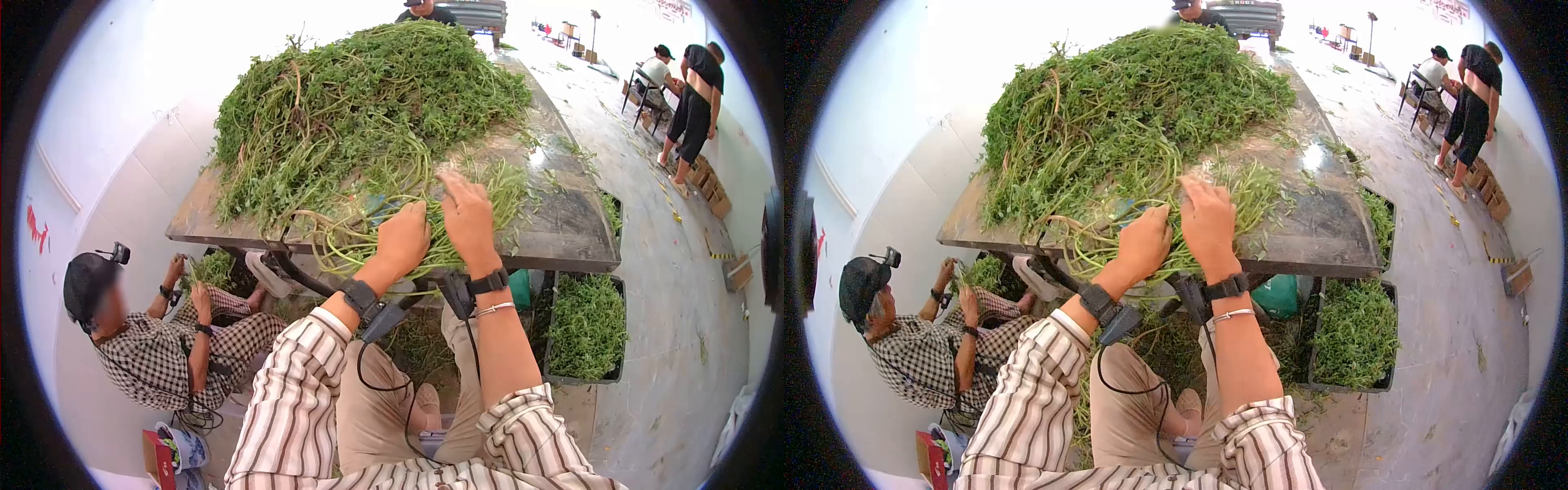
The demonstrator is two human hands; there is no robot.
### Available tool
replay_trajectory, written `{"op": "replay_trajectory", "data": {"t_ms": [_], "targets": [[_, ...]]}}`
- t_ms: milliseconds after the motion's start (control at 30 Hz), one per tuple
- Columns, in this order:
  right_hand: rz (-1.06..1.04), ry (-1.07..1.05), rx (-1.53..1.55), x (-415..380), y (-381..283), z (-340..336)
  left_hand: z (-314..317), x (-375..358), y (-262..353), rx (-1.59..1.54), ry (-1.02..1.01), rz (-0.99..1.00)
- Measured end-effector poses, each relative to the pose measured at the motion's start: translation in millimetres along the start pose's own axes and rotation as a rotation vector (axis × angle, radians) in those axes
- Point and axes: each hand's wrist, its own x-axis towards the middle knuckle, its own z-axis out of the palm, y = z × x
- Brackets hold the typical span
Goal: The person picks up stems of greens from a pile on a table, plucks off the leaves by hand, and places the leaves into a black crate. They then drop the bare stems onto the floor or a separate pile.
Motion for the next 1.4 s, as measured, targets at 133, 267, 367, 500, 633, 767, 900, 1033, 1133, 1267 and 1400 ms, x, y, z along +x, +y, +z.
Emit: {"op": "replay_trajectory", "data": {"t_ms": [133,267,367,500,633,767,900,1033,1133,1267,1400], "targets": [[0.002,-0.258,-0.202,-12.9,19.0,20.0,-2.7,1.3,0.8,0.018,-0.059,-0.008],[-0.048,-0.288,-0.287,-16.1,24.9,22.4,6.1,3.7,-16.7,-0.117,0.117,0.047],[-0.060,-0.289,-0.283,-16.2,23.2,20.3,-14.6,20.2,-32.7,-0.428,0.151,-0.118],[-0.077,-0.255,-0.234,-17.1,26.3,22.0,-62.4,49.2,-43.5,-0.552,-0.051,-0.393],[-0.020,-0.267,-0.233,-15.6,18.4,17.4,-62.7,71.8,-54.0,-0.468,0.136,-0.353],[0.002,-0.282,-0.214,-15.3,15.5,15.2,-36.1,90.3,-59.7,-0.476,0.013,-0.278],[-0.011,-0.277,-0.246,-16.2,16.5,17.0,-13.9,101.2,-48.8,-0.469,-0.207,-0.341],[-0.005,-0.265,-0.245,-15.5,15.4,17.2,5.1,111.6,-49.4,-0.537,-0.385,-0.436],[0.009,-0.271,-0.227,-15.3,15.3,16.8,4.2,108.2,-42.5,-0.719,-0.397,-0.496],[0.030,-0.261,-0.195,-15.1,15.1,16.7,-9.9,97.8,-33.2,-0.893,-0.304,-0.536],[0.042,-0.221,-0.157,-14.1,16.0,15.2,-7.2,82.2,-30.1,-0.994,-0.181,-0.419]]}}
